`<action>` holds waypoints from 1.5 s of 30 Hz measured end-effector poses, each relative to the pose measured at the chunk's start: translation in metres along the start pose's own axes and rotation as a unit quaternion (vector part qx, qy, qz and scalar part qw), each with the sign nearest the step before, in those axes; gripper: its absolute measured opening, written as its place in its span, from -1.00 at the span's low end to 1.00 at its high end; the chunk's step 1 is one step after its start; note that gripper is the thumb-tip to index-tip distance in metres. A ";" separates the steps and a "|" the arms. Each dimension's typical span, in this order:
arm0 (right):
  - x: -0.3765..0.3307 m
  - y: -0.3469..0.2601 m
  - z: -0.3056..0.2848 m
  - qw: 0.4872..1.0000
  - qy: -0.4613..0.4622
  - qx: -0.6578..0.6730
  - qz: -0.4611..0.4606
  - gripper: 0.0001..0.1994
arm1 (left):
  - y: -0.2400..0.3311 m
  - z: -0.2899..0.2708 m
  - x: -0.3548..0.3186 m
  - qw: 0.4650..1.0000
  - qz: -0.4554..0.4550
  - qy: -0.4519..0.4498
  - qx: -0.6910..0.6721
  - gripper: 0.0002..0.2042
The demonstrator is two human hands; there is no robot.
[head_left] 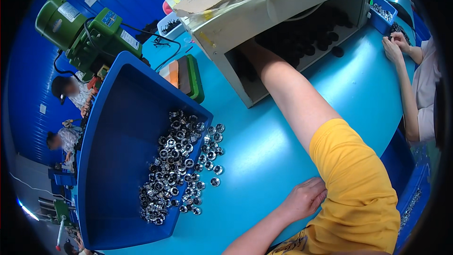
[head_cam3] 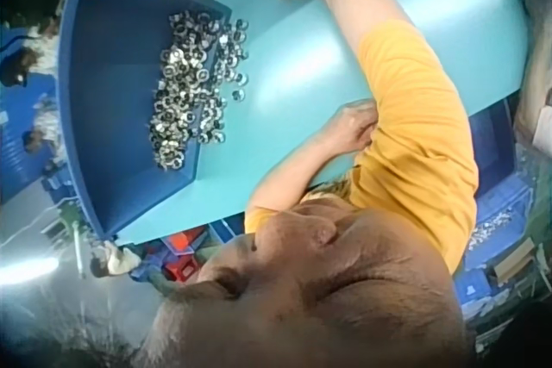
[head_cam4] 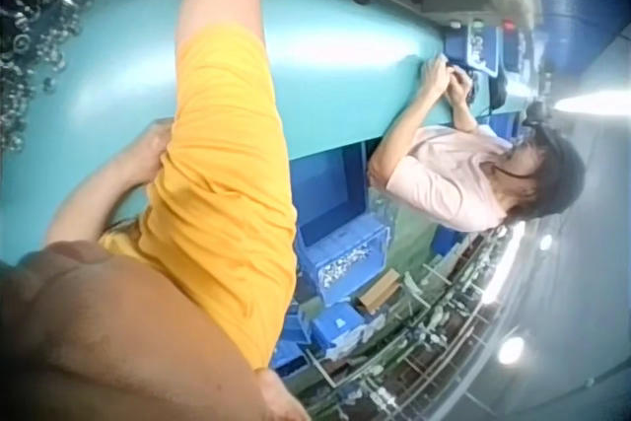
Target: Assembling small mechanical parts by inserting metal bearings into plastic frames on a factory line.
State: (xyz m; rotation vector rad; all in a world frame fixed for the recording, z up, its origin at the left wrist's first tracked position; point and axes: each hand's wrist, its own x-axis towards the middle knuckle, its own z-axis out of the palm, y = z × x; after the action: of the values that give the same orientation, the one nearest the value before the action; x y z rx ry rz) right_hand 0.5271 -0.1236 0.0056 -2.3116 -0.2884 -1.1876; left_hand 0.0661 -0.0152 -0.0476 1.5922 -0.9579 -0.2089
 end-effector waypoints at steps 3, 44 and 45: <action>-0.003 -0.006 -0.006 0.999 0.030 0.018 -0.035 -0.56 | 0.006 -0.002 0.002 1.000 -0.015 -0.004 0.003 -0.87; -0.209 -0.068 -0.194 0.946 -0.260 0.047 -0.185 -0.57 | 0.021 0.008 0.003 0.993 -0.055 -0.026 0.098 -0.89; -0.205 -0.064 -0.195 0.952 -0.242 0.040 -0.183 -0.55 | 0.019 0.007 0.003 0.993 -0.052 -0.025 0.104 -0.90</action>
State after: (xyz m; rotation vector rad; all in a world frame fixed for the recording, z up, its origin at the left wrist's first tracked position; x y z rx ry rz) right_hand 0.2440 -0.1651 -0.0431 -2.5170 -0.9575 -0.7210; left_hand 0.0543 -0.0215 -0.0316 1.8381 -0.9594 -0.2283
